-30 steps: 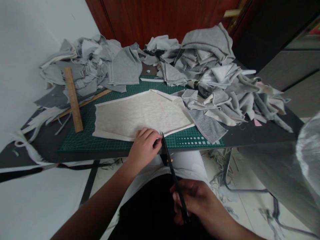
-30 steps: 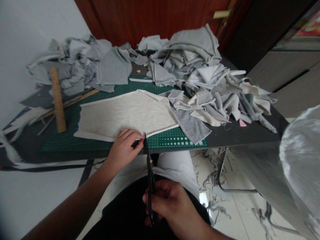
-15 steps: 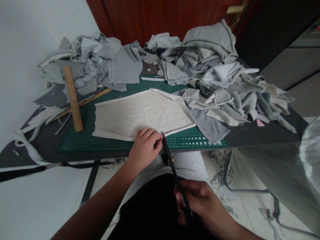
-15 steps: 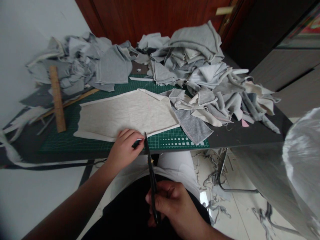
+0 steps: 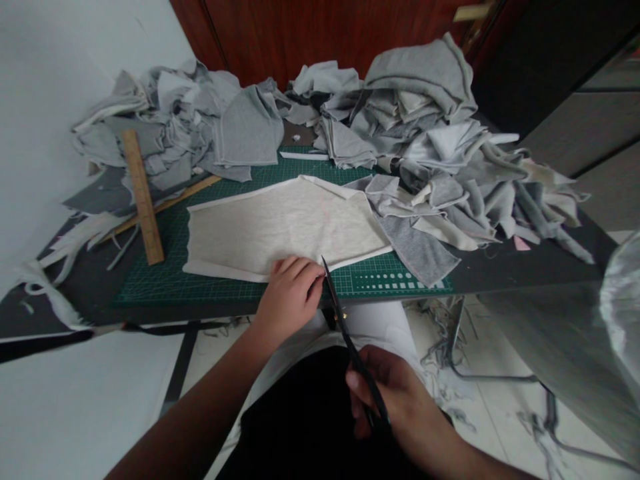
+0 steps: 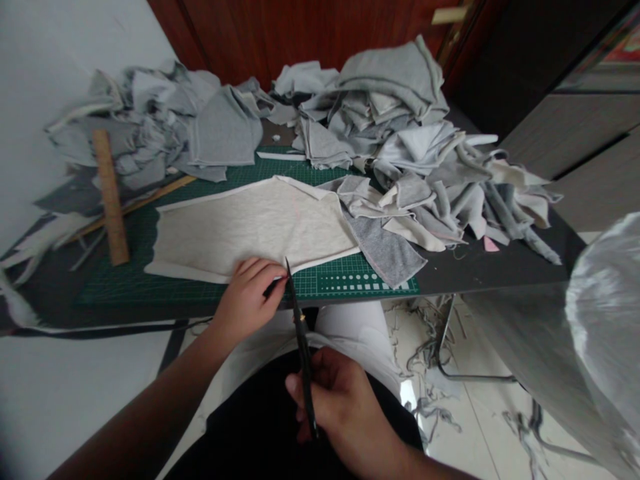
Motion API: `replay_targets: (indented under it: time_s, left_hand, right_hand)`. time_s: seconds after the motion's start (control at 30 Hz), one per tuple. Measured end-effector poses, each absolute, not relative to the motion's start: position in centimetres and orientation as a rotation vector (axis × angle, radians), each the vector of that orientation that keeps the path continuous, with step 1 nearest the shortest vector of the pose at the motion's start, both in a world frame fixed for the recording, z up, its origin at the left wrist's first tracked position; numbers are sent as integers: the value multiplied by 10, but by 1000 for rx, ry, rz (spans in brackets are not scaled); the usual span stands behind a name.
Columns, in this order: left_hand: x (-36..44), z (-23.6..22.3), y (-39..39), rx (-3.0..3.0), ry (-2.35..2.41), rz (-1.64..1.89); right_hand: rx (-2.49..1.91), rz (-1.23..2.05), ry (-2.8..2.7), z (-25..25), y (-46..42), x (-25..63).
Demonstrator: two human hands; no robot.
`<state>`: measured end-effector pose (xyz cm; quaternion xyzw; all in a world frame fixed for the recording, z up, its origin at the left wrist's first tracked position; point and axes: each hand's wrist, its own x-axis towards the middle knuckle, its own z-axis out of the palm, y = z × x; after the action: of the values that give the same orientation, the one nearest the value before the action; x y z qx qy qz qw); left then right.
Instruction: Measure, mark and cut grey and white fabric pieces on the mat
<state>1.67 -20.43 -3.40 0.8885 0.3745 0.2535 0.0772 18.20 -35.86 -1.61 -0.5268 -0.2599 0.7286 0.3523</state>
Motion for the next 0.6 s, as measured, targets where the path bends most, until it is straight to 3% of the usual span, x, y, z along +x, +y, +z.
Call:
replay_targets:
  time_s: [0.6]
  left_hand:
    - [18, -33, -205, 2608, 1205, 696]
  right_hand:
    - [-1284, 1916, -579, -24, -355, 167]
